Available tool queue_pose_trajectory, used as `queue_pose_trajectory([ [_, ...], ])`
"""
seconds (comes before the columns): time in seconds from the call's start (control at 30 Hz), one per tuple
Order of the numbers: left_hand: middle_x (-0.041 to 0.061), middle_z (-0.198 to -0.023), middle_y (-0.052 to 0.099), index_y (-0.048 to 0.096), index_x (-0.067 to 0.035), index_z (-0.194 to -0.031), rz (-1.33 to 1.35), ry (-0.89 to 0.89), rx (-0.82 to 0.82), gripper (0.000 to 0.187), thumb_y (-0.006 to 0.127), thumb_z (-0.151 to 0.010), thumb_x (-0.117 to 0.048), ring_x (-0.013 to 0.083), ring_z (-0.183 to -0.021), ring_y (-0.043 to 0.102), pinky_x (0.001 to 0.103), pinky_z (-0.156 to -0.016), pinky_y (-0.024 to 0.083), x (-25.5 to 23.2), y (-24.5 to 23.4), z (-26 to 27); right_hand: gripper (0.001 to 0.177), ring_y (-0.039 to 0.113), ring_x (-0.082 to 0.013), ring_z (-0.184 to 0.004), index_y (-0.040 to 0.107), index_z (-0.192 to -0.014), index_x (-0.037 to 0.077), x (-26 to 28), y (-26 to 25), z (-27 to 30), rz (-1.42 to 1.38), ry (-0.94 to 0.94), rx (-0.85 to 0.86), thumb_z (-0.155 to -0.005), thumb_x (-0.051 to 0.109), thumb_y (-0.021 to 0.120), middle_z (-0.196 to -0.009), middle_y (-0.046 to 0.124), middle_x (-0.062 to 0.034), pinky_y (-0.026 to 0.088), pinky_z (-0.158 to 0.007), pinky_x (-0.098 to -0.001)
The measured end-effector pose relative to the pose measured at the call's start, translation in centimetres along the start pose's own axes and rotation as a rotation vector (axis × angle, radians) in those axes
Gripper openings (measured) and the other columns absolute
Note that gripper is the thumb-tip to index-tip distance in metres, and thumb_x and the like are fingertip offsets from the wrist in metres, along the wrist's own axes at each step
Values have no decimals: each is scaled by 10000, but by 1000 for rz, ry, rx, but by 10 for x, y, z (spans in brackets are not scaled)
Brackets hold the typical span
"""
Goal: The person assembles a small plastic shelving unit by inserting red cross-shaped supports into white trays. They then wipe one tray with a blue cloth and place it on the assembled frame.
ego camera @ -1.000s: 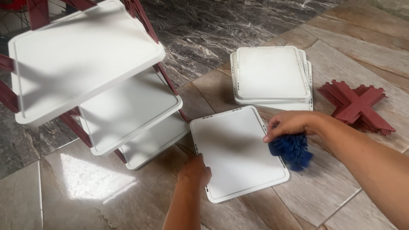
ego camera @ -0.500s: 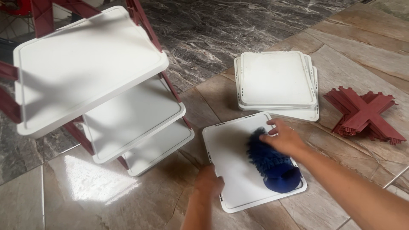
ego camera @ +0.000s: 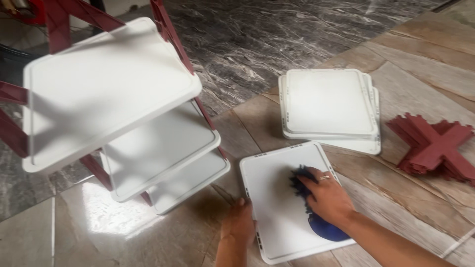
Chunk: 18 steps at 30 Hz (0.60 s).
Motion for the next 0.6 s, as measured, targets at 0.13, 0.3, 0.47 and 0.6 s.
queue_pose_trajectory([
  [0.13, 101, -1331, 576, 674, -94, -1133, -2, 33, -42, 215, 697, -932, -166, 304, -1268, 563, 412, -1056, 493, 4, 2, -14, 529, 537, -388, -1278, 639, -1327, 218, -30, -20, 3, -87, 157, -279, -803, 152, 675, -1445, 531, -120, 490, -1073, -446],
  [0.3, 71, -1273, 612, 693, -101, -1065, -113, 48, -130, 210, 750, -885, -194, 301, -1272, 541, 396, -1083, 459, 1, -6, -34, 709, 426, -404, -1341, 503, -1501, 185, -60, -10, -12, 53, 240, -135, -822, 329, 652, -1571, 365, -164, 371, -1150, -493],
  [0.47, 50, -1491, 437, 377, -116, -1458, -44, -49, -86, 764, 800, -822, -103, 296, -1341, 463, 436, -1089, 421, -5, -27, -40, 774, 103, -402, -1538, 279, -1571, 84, -54, 20, -23, 215, 252, 10, -904, 396, 518, -1656, 136, -228, 148, -1202, -545],
  [0.6, 20, -1564, 352, 236, -146, -1556, -23, -106, 12, 1007, 887, -788, -169, 277, -1425, 364, 490, -1173, 319, -10, -40, -38, 727, 105, -392, -1539, 297, -1533, 56, -54, 29, -28, 175, 293, -53, -911, 374, 499, -1634, 156, -233, 116, -1231, -517],
])
Point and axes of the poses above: each hand's wrist, its own z-axis away from the middle knuckle, its own y-axis out of the palm, x = y × z, the point moved 8 cm from there along -z, towards the middle knuckle
